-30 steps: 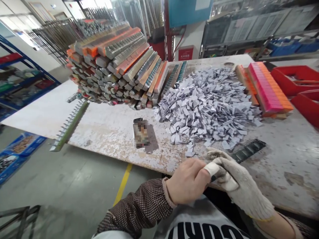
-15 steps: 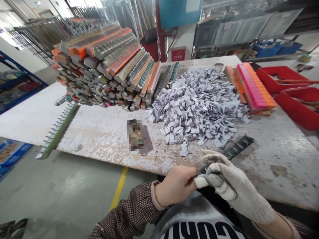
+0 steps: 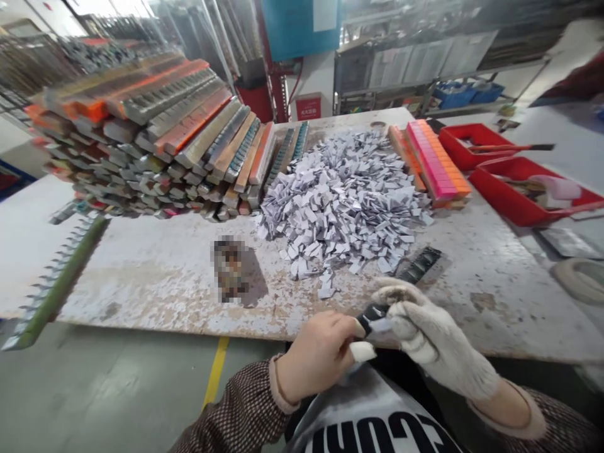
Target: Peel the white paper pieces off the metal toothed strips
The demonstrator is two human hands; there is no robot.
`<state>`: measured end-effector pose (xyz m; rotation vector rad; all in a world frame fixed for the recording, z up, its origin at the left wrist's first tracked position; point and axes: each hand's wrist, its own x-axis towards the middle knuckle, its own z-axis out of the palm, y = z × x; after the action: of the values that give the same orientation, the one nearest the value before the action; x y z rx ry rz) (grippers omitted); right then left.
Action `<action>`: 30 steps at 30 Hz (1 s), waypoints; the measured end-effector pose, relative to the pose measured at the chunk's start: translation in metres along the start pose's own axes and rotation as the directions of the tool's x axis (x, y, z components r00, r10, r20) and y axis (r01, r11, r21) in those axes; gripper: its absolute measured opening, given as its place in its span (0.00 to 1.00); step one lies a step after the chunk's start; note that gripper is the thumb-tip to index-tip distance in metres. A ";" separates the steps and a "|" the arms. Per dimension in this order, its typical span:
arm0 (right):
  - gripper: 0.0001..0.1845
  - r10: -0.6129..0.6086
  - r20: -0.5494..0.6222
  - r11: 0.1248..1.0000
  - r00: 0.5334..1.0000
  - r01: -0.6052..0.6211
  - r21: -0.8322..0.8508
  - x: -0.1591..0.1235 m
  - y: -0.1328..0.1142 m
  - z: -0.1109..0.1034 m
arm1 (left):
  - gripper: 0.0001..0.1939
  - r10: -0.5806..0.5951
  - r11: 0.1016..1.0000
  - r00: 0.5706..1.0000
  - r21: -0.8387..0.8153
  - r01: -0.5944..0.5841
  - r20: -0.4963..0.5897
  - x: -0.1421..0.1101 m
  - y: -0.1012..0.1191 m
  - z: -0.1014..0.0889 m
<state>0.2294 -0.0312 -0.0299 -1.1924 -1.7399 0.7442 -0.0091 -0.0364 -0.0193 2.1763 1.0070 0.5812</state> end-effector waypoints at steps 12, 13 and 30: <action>0.04 -0.213 -0.022 0.781 0.977 0.157 -0.605 0.017 0.087 -0.062 | 0.18 -0.197 0.980 0.952 0.056 0.189 0.235 -0.017 -0.011 0.000; 0.05 -0.242 0.016 0.752 0.970 0.198 -0.629 0.016 0.087 -0.059 | 0.18 -0.203 0.979 0.949 0.054 0.195 0.240 -0.016 -0.011 0.000; 0.08 -0.320 0.212 0.586 0.923 0.369 -0.721 0.029 0.092 -0.041 | 0.15 -0.171 0.981 0.966 -0.060 0.186 0.193 -0.015 -0.029 -0.004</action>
<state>0.2997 0.0289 -0.0793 -1.2728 -2.3442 -0.2535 -0.0350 -0.0325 -0.0390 2.0033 1.0468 0.3196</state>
